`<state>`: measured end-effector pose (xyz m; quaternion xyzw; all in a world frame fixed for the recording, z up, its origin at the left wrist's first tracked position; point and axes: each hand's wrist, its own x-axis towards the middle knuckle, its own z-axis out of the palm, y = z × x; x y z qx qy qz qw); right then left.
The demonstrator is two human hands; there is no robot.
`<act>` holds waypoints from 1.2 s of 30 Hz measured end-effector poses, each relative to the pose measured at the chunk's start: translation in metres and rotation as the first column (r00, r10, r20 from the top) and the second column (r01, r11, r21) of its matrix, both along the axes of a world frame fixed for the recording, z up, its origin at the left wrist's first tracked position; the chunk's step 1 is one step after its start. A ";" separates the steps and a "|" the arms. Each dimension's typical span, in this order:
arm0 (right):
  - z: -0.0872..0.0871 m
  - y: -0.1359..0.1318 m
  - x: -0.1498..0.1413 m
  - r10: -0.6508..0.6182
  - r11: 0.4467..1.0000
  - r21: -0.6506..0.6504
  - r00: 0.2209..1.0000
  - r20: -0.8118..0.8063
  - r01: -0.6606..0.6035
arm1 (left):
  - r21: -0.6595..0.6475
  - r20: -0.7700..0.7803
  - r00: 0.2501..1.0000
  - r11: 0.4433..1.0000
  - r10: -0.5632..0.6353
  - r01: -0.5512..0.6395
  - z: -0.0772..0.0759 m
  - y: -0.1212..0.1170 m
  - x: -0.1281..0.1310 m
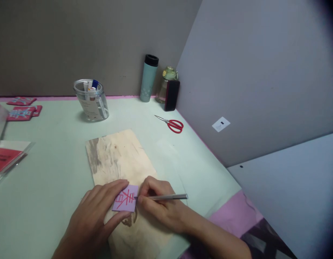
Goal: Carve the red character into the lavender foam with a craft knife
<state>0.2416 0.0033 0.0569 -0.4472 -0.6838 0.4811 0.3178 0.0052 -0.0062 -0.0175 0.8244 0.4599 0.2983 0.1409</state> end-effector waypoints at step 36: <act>-0.002 0.002 -0.001 -0.056 0.998 -0.008 0.997 -0.059 0.056 | -0.057 0.010 0.994 0.992 0.110 -0.109 0.003 0.000 0.003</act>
